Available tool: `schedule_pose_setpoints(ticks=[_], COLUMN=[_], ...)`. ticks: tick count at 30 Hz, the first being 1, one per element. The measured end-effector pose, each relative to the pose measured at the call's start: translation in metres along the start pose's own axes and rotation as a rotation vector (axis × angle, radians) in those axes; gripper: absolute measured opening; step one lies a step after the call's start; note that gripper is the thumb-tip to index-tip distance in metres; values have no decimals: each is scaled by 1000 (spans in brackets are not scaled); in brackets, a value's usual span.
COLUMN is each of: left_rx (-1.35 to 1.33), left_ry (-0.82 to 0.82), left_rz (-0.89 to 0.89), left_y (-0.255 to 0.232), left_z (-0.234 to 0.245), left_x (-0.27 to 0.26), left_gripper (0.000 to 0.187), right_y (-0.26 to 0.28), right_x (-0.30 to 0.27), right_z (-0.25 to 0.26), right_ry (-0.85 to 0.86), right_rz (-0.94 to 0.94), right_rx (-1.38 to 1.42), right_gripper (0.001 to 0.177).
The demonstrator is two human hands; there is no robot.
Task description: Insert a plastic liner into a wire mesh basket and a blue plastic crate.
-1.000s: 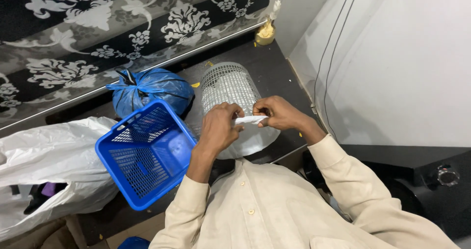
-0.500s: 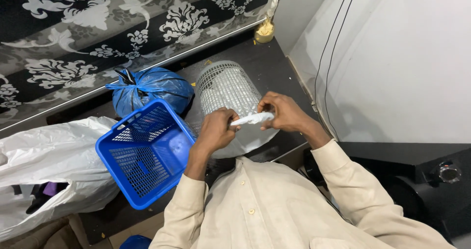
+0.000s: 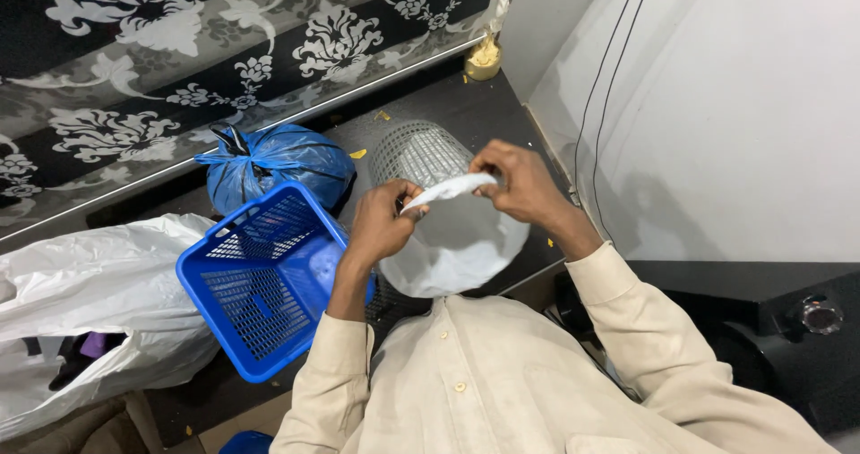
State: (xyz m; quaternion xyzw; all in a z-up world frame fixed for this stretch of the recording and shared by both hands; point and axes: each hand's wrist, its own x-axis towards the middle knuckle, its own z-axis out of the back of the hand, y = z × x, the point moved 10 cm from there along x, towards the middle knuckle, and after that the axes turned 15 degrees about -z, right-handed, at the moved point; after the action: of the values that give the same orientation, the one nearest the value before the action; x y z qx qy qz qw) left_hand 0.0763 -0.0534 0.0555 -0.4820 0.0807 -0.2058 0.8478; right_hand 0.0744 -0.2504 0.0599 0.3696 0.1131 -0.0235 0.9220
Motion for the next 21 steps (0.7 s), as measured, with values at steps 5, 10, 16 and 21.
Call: schedule_pose_setpoints(ticks=[5, 10, 16, 21], left_rx=[-406, -816, -844, -915], left_ry=[-117, -212, -205, -222], left_rz=[144, 336, 381, 382], left_y=[95, 117, 121, 108], left_z=[-39, -59, -85, -85], left_x=[-1, -16, -27, -34], left_gripper=[10, 12, 11, 8], right_y=[70, 28, -34, -138], right_x=[-35, -3, 63, 110], right_z=[57, 19, -86, -145], right_ry=[-348, -125, 362, 308], right_rz=[284, 72, -195, -499], right_rx=[95, 427, 546, 322], right_gripper=[31, 17, 20, 25])
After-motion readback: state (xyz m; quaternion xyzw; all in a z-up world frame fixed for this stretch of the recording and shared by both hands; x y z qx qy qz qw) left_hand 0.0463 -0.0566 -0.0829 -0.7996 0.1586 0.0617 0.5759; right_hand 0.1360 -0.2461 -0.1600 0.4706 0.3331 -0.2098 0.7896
